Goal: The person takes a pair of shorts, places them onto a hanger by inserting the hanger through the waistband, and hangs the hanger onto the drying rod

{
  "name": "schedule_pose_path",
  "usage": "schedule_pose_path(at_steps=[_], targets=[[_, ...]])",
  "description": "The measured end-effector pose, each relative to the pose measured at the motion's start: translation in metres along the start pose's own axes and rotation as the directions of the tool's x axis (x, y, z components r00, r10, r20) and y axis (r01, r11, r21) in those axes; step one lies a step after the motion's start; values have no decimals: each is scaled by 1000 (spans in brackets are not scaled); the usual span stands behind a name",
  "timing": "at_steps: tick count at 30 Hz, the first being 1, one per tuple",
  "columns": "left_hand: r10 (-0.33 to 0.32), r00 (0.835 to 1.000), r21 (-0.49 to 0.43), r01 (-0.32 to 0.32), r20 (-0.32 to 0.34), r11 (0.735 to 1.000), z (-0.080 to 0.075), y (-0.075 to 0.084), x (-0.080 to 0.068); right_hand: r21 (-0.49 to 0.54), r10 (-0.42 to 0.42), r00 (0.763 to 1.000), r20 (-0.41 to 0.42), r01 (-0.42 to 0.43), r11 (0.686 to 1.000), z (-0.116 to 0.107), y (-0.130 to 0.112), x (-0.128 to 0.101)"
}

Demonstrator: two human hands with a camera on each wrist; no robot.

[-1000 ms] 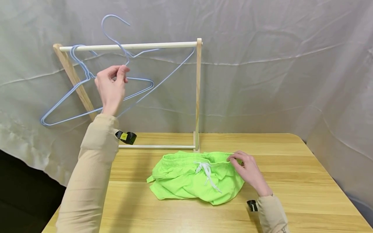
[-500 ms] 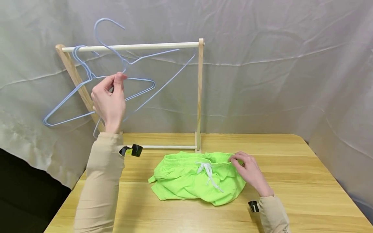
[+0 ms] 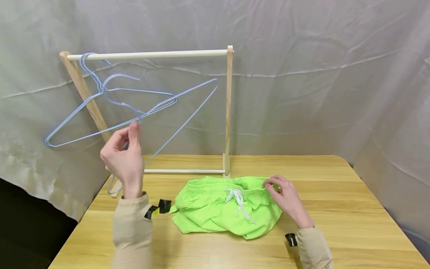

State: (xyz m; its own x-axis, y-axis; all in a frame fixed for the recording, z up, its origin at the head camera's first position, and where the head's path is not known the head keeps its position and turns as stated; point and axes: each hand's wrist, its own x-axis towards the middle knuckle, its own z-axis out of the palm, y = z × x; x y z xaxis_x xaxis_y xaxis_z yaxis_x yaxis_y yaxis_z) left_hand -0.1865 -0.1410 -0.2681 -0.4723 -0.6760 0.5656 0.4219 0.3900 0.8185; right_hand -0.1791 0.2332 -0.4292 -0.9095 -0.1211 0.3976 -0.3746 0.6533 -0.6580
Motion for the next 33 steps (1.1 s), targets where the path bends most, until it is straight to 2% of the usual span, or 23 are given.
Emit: schedule_pose_path(at_steps=[5, 9, 11, 14, 18, 23, 27, 33], targets=[[69, 995, -69, -64, 76, 996, -9, -23, -26, 1, 0, 1000, -18, 0, 1000, 1, 0, -2], [87, 986, -149, -65, 145, 987, -13, -42, -45, 2, -12, 999, -38, 12, 1000, 3, 2, -3], [100, 985, -186, -73, 144, 980, -14, -50, -52, 6, -18, 999, -44, 18, 1000, 4, 2, -4], [137, 988, -239, -116, 71, 964, -15, -57, -60, 6, -26, 999, -47, 26, 1000, 5, 3, -4], [200, 979, -302, -199, -27, 932, -14, -59, -63, -1, -23, 999, -48, 23, 1000, 5, 4, -3], [246, 969, -325, -240, -22, 915, -14, -60, -61, -5, -25, 998, -52, 24, 1000, 4, 4, -1], [252, 967, -314, -232, 24, 920, -13, -62, -60, -5, -37, 997, -61, 36, 999, 3, 4, -1], [251, 966, -205, -232, 70, 951, -10, -67, -60, -1, -49, 996, -78, 49, 999, 3, 2, -1]])
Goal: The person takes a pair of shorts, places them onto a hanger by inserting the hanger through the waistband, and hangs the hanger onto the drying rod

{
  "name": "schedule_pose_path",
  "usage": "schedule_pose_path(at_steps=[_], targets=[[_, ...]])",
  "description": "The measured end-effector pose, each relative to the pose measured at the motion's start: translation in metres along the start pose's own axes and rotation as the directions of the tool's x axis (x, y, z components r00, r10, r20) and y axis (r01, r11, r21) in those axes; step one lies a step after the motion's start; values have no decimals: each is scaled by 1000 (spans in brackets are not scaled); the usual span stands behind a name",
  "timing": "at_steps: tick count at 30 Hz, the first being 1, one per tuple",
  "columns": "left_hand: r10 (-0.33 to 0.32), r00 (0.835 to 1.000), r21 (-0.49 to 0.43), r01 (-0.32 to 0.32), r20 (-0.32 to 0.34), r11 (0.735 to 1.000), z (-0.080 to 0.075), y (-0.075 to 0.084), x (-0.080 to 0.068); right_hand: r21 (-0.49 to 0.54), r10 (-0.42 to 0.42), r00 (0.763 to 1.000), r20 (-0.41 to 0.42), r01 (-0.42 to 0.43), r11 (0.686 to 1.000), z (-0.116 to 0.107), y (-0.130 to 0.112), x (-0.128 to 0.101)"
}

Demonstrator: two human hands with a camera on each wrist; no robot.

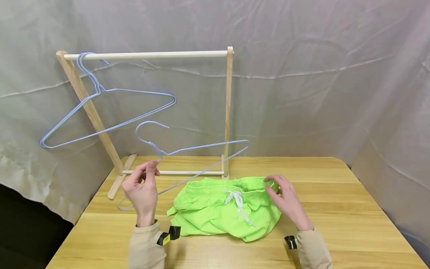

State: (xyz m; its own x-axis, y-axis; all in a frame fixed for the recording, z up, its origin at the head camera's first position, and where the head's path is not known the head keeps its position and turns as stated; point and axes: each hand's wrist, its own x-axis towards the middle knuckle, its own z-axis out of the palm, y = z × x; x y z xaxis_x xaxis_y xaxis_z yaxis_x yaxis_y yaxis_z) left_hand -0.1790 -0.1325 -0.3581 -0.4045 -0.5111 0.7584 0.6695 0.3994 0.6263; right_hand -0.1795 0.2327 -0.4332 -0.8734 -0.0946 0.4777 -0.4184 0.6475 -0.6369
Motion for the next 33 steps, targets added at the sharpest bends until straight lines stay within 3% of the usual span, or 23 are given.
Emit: schedule_pose_path(at_steps=[5, 9, 18, 23, 33], targets=[[4, 998, 121, -11, 58, 993, 3, -4, -3, 0, -8, 1000, -12, 8, 1000, 0, 2, 0], [18, 988, 173, -45, 153, 984, 7, -7, -6, 0, -25, 999, -21, 25, 1000, 0, 2, 0], [89, 953, 167, -142, 290, 976, 17, -10, -14, 26, -103, 993, -56, 105, 994, 1, 3, 1], [121, 938, 156, -179, 324, 971, 20, -10, -17, 57, -160, 985, -66, 164, 985, 2, 4, 2], [182, 910, 121, -242, 372, 963, 27, -11, -24, 62, -184, 981, -59, 188, 980, 2, 4, 0]])
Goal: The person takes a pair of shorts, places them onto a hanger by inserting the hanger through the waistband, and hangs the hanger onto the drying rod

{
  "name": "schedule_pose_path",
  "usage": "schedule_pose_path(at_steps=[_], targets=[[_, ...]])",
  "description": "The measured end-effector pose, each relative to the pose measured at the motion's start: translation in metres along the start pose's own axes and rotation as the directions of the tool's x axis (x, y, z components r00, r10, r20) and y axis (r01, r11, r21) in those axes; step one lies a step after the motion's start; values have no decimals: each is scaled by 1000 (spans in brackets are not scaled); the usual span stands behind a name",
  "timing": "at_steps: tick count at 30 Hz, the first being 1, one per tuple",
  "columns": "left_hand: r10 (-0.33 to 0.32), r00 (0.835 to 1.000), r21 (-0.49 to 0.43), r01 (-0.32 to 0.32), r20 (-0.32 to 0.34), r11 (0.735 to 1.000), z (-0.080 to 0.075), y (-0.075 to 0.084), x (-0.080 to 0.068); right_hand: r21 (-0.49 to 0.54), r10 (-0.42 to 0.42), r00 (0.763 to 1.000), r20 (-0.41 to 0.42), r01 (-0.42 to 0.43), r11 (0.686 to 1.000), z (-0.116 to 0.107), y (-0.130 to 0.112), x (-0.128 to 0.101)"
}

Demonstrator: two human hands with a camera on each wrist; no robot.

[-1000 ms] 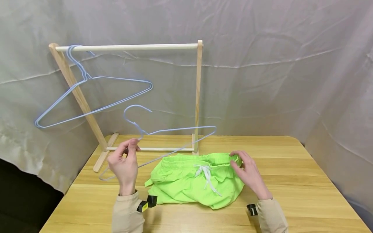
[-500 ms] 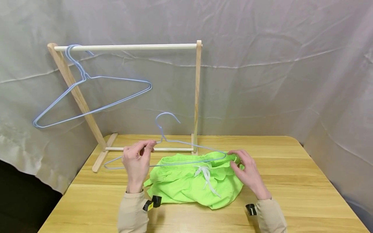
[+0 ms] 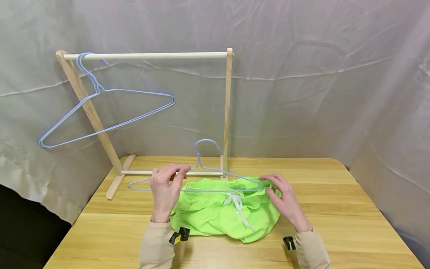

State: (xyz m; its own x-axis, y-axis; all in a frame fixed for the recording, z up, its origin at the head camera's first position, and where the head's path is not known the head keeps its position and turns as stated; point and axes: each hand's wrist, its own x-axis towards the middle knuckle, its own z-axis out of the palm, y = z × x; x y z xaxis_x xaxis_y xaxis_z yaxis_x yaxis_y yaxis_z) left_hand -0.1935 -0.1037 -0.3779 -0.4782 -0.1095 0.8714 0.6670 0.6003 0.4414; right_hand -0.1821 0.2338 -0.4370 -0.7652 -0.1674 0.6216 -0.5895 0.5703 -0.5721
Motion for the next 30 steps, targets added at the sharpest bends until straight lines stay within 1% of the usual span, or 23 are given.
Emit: schedule_pose_path(at_steps=[7, 16, 22, 30], targets=[[5, 999, -4, -5, 45, 1000, 6, 1, -4, 24, -42, 999, -11, 43, 999, 3, -2, 0], [-10, 996, 6, 10, 91, 1000, 9, 5, -6, 15, -122, 989, -86, 124, 992, 5, -3, 3], [-31, 991, 14, 30, 128, 999, 10, 8, -5, 0, -120, 987, -103, 120, 993, 6, -5, 3], [-11, 988, 8, 10, 155, 1000, 14, 10, -6, -17, -140, 981, -133, 139, 990, 7, -8, 4]])
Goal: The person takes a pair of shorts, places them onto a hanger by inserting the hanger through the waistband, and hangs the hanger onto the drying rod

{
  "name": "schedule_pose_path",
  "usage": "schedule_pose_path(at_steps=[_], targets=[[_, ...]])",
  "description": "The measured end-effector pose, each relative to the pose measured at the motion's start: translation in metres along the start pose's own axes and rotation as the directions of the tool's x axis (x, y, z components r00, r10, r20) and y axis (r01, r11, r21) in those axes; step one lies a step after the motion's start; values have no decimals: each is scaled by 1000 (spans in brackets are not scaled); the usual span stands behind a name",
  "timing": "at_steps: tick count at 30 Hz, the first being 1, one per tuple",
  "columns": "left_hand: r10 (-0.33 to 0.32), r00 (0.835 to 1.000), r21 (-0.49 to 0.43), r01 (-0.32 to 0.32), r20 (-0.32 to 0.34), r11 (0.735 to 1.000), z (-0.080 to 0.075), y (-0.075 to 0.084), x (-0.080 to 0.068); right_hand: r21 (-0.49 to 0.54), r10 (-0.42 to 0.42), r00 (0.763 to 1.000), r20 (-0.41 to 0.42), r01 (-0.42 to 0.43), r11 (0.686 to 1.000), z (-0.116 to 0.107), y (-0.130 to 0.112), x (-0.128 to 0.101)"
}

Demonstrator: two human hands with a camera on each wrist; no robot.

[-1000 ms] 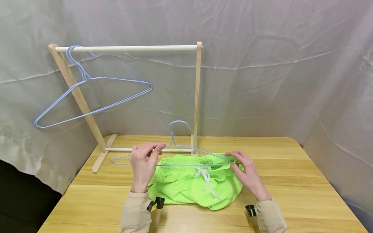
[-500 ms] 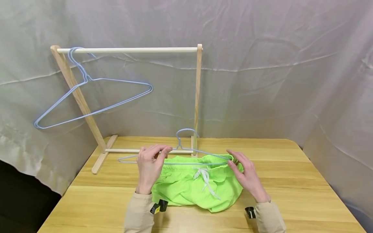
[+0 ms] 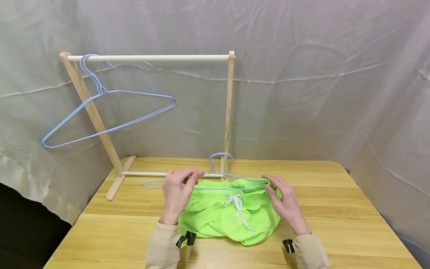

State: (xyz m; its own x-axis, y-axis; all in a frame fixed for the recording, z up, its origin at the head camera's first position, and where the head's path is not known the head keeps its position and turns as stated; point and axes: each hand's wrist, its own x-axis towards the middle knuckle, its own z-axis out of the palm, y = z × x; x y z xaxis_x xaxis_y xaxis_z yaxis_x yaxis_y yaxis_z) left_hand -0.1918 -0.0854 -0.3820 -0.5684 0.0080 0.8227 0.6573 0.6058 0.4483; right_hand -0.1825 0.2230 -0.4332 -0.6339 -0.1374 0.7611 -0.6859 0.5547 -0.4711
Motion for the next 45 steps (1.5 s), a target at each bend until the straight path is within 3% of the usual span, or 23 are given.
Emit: schedule_pose_path(at_steps=[7, 12, 25, 31, 45], targets=[[37, 998, -21, -36, 48, 999, 15, 9, -4, 2, -35, 999, -1, 35, 999, 2, -4, 2], [18, 992, -48, -12, 122, 999, 24, 17, -7, 2, -32, 999, -9, 32, 999, 2, -7, 3], [55, 957, -58, -40, 285, 997, 33, 26, -11, 14, -56, 998, -15, 56, 998, 4, -8, 4], [56, 947, -66, -37, 318, 997, 38, 29, -14, 15, -72, 997, -13, 72, 997, 5, -11, 5], [50, 950, -57, -34, 307, 998, 48, 36, -18, 12, -106, 994, -6, 106, 994, 9, -14, 5]])
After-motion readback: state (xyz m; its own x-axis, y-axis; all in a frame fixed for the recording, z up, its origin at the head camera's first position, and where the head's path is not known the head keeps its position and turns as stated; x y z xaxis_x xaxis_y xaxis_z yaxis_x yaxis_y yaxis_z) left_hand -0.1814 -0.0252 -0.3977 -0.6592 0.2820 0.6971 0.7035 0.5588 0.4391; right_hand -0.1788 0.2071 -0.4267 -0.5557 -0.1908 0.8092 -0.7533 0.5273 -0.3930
